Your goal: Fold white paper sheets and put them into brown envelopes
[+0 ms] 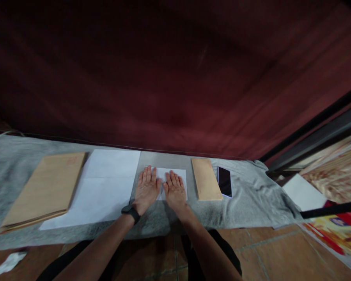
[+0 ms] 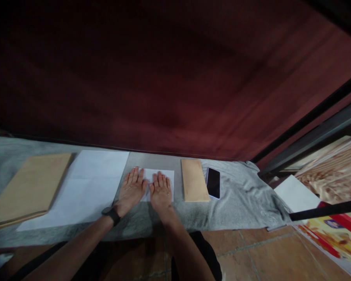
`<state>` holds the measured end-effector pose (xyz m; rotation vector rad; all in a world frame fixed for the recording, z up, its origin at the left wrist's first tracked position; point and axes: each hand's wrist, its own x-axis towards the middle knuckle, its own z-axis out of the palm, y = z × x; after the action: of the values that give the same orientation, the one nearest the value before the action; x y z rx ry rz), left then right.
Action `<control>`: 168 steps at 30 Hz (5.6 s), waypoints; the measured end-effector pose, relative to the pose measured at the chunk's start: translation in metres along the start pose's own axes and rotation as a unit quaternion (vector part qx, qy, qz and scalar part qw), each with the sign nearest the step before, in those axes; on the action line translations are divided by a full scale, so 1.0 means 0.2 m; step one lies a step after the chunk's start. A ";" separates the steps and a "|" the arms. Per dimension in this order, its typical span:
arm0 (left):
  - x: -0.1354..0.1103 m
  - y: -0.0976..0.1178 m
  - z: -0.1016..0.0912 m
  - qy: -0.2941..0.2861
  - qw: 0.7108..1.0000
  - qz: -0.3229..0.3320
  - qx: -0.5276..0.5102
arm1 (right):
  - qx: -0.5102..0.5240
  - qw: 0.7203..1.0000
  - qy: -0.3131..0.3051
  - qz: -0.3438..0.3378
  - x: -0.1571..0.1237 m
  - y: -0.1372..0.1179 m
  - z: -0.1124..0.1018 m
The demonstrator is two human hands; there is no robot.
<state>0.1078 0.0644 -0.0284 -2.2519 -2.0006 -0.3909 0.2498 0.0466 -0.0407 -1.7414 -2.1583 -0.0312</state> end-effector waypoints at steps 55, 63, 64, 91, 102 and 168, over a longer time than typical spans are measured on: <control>-0.01 0.00 -0.01 -0.028 0.999 0.028 -0.026 | 0.090 0.994 0.040 -0.055 0.00 0.02 -0.02; -0.01 0.00 -0.02 -0.027 0.999 0.026 -0.028 | 0.017 0.999 0.032 -0.030 0.00 0.04 0.02; -0.01 0.00 -0.01 -0.026 0.999 0.025 -0.030 | 0.008 0.999 0.036 -0.031 -0.01 0.05 0.01; -0.07 -0.01 -0.02 -0.047 0.997 0.059 -0.029 | -0.026 0.995 0.097 0.019 -0.07 0.23 0.05; -0.07 0.08 -0.05 -0.010 0.983 0.179 -0.027 | 0.076 0.997 0.007 0.001 -0.06 0.14 -0.08; 0.05 -0.08 -0.01 -0.006 0.991 0.041 -0.128 | 0.525 0.803 -0.049 0.277 0.03 0.38 -0.17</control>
<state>0.0923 0.0755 -0.0264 -2.4792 -1.9526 -0.6621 0.3302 0.0629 -0.0234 -1.5227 -1.1398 1.1791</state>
